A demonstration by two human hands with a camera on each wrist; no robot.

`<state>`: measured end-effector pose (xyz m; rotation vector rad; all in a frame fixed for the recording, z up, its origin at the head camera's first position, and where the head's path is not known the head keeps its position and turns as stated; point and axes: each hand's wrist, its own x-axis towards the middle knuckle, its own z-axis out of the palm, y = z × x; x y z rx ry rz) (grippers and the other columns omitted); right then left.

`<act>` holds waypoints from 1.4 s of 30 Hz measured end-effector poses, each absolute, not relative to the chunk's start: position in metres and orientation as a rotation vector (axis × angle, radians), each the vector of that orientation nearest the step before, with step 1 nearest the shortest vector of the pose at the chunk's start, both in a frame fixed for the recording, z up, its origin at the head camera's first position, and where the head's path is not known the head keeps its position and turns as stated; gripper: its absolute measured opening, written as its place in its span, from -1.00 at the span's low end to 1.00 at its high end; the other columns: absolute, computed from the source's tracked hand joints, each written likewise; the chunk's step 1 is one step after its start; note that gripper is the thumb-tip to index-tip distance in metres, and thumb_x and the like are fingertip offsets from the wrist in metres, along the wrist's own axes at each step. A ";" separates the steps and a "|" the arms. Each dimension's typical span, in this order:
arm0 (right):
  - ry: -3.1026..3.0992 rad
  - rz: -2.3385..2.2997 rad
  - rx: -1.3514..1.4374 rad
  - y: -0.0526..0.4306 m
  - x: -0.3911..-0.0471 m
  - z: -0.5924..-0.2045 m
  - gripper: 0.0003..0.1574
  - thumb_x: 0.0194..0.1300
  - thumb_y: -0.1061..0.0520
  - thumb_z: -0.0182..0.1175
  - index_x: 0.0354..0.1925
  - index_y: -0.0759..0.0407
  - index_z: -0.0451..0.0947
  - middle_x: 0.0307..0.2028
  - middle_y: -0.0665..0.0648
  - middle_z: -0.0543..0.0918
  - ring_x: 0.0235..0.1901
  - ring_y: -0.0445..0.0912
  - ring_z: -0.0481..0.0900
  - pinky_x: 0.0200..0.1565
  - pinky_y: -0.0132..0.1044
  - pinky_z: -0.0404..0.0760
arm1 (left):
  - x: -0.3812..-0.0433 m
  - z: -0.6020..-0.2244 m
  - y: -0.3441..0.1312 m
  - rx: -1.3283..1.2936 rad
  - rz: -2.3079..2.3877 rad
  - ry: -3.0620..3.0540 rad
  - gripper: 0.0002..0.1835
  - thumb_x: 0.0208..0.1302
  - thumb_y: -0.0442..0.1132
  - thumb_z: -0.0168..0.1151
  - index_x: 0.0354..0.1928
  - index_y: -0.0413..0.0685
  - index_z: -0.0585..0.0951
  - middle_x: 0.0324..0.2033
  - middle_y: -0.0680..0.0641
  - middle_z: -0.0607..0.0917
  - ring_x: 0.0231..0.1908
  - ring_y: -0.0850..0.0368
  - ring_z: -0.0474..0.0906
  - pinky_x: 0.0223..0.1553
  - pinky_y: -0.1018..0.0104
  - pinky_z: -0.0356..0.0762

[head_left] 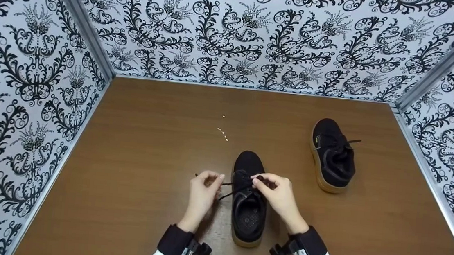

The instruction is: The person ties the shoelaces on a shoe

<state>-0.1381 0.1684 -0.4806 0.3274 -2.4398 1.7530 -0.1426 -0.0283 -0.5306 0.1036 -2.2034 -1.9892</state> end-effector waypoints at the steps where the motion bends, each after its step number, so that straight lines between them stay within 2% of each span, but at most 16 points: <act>1: -2.438 1.747 0.332 0.168 -0.138 -0.481 -0.91 0.15 0.31 0.29 -0.34 0.34 0.69 -0.55 0.20 0.69 -0.58 -0.23 0.54 -0.53 -0.55 0.37 | -0.143 -0.526 -0.027 0.007 -1.866 -2.240 -0.89 0.16 -0.30 0.32 -0.38 -0.23 0.64 -0.51 -0.11 0.67 -0.60 0.19 0.54 -0.55 0.42 0.52; 5: -2.432 1.749 0.335 0.168 -0.138 -0.481 -0.91 0.15 0.32 0.29 -0.34 0.34 0.69 -0.55 0.19 0.69 -0.57 -0.25 0.54 -0.53 -0.54 0.38 | -0.146 -0.511 -0.020 -0.306 -1.427 -2.298 -0.96 0.09 -0.35 0.37 -0.39 -0.10 0.69 -0.47 0.01 0.68 -0.51 0.24 0.55 -0.47 0.43 0.52; 8: -2.431 1.768 0.331 0.169 -0.138 -0.481 -0.91 0.15 0.32 0.28 -0.33 0.34 0.69 -0.54 0.20 0.69 -0.55 -0.24 0.57 -0.49 -0.53 0.44 | -0.147 -0.507 -0.014 -0.473 -1.263 -2.297 -0.94 0.06 -0.38 0.38 -0.39 -0.12 0.70 -0.45 0.02 0.66 -0.49 0.24 0.56 -0.47 0.45 0.54; 11: -2.438 1.773 0.329 0.170 -0.138 -0.482 -0.91 0.15 0.32 0.28 -0.32 0.33 0.69 -0.52 0.20 0.69 -0.52 -0.22 0.59 -0.45 -0.51 0.48 | -0.147 -0.506 -0.008 -0.572 -1.172 -2.329 -0.91 0.06 -0.38 0.38 -0.35 -0.15 0.71 -0.40 -0.02 0.66 -0.40 0.20 0.61 -0.39 0.45 0.58; 17: -2.443 1.763 0.330 0.169 -0.137 -0.480 -0.91 0.16 0.31 0.28 -0.33 0.33 0.69 -0.52 0.20 0.69 -0.52 -0.26 0.57 -0.45 -0.52 0.47 | -0.147 -0.508 0.001 -0.623 -0.997 -2.406 -0.89 0.10 -0.31 0.37 -0.30 -0.10 0.72 -0.38 0.01 0.64 -0.33 0.19 0.60 -0.29 0.45 0.57; 25: -2.440 1.723 0.356 0.170 -0.137 -0.480 -0.91 0.15 0.31 0.28 -0.33 0.33 0.69 -0.52 0.18 0.69 -0.52 -0.29 0.55 -0.46 -0.52 0.46 | -0.149 -0.508 0.003 -0.627 -0.935 -2.438 -0.95 0.14 -0.27 0.34 -0.34 -0.05 0.72 -0.40 0.03 0.62 -0.33 0.19 0.58 -0.28 0.40 0.56; 42: -2.482 1.749 0.339 0.171 -0.133 -0.475 -0.86 0.20 0.31 0.25 -0.26 0.33 0.69 -0.41 0.21 0.72 -0.37 -0.22 0.63 -0.30 -0.49 0.55 | -0.153 -0.484 0.014 -0.678 -0.975 -2.395 -0.96 0.18 -0.29 0.31 -0.34 -0.03 0.70 -0.39 0.04 0.61 -0.35 0.21 0.59 -0.27 0.43 0.56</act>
